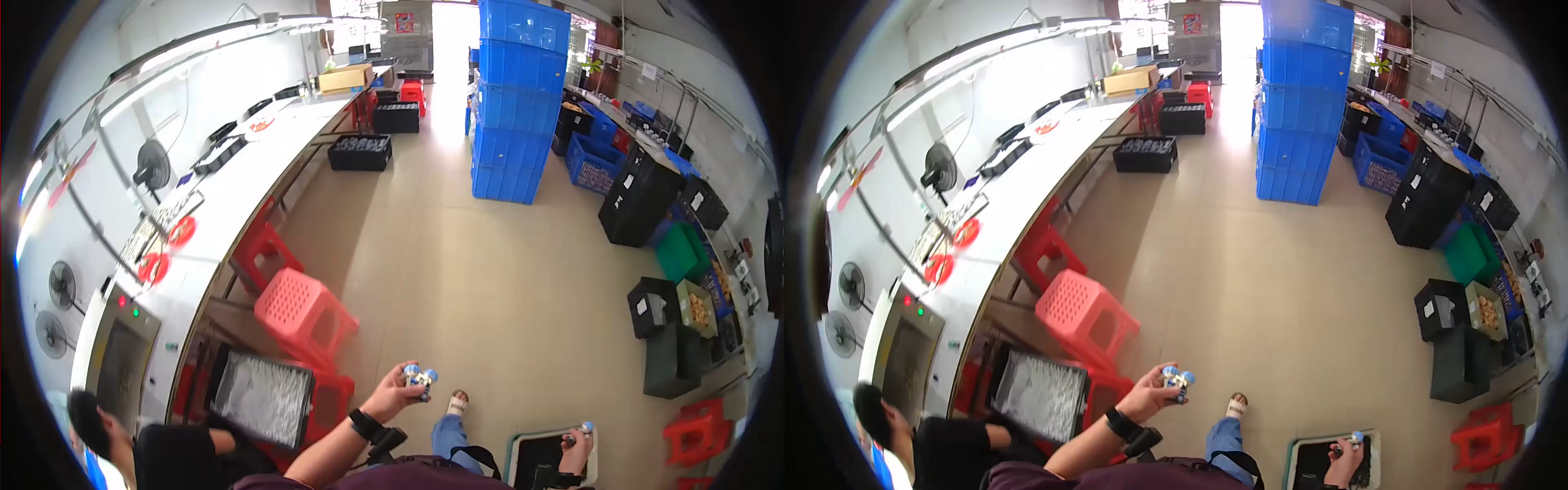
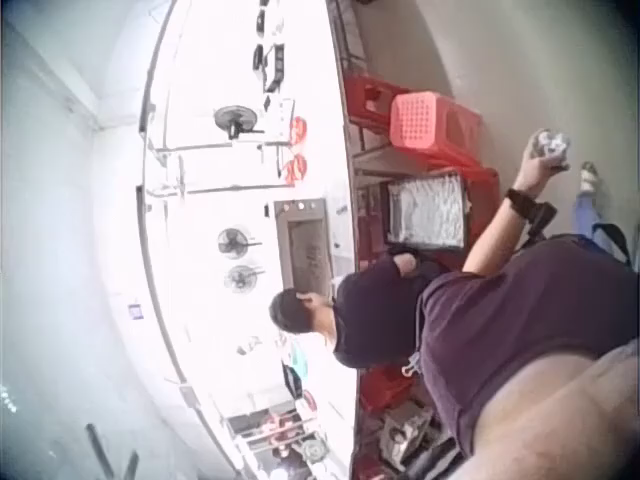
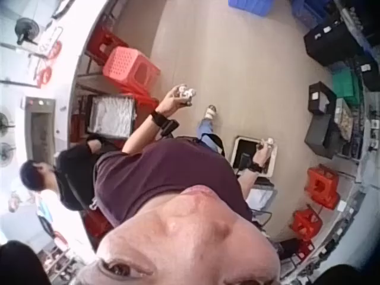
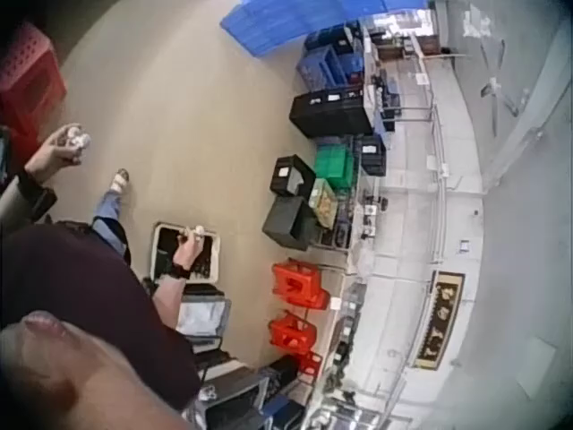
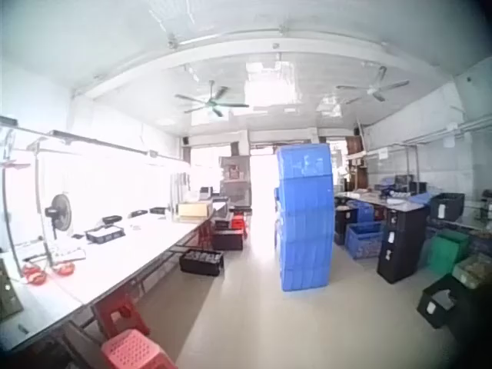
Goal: Inspecting, arranging, and organizing small plastic toy figures into containers at an assembly facility.
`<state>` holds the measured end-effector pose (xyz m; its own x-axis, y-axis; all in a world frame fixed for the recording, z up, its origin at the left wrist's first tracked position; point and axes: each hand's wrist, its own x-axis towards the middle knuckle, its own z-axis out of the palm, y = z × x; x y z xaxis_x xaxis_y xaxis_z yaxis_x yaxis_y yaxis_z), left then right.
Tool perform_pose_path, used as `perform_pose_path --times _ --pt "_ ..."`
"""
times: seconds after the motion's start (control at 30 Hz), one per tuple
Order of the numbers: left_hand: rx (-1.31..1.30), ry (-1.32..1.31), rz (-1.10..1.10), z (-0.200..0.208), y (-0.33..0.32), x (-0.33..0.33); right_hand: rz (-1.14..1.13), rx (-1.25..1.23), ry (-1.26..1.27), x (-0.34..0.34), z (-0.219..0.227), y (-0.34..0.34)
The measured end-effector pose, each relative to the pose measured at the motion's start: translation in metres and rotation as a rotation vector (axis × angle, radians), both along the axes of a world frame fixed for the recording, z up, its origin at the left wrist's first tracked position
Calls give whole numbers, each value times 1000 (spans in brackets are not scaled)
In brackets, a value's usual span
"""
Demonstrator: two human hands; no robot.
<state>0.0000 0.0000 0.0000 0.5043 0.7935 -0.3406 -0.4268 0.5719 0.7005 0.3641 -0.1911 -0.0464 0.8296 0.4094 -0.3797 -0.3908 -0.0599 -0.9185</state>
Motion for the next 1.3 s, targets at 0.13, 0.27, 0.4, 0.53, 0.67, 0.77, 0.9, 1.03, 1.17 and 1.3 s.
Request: perform_pose_path --times 0.13,0.27,0.4,0.53,0.67,0.77,0.9,1.03,1.17,1.3 --pt "-78 17 99 -12 108 38 -4 23 4 61 -11 127" --pt "-77 7 202 -5 250 63 117 61 -39 106 13 316" --pt "34 -9 390 12 349 57 377 129 -92 97 48 501" --pt "28 2 552 -13 456 35 528 175 -59 60 63 662" --pt "-16 -15 656 -29 589 12 552 123 29 48 33 787" --pt "34 31 610 -5 695 16 539 78 79 57 33 859" --pt "69 65 447 33 847 61 391 41 -22 91 45 947" --pt "56 -8 204 23 983 117 247 -6 -35 127 28 1042" --pt "7 -55 250 -1 1101 163 267 -36 37 157 6 1171" --pt "-32 -56 275 16 1217 165 415 -24 51 154 23 1329"
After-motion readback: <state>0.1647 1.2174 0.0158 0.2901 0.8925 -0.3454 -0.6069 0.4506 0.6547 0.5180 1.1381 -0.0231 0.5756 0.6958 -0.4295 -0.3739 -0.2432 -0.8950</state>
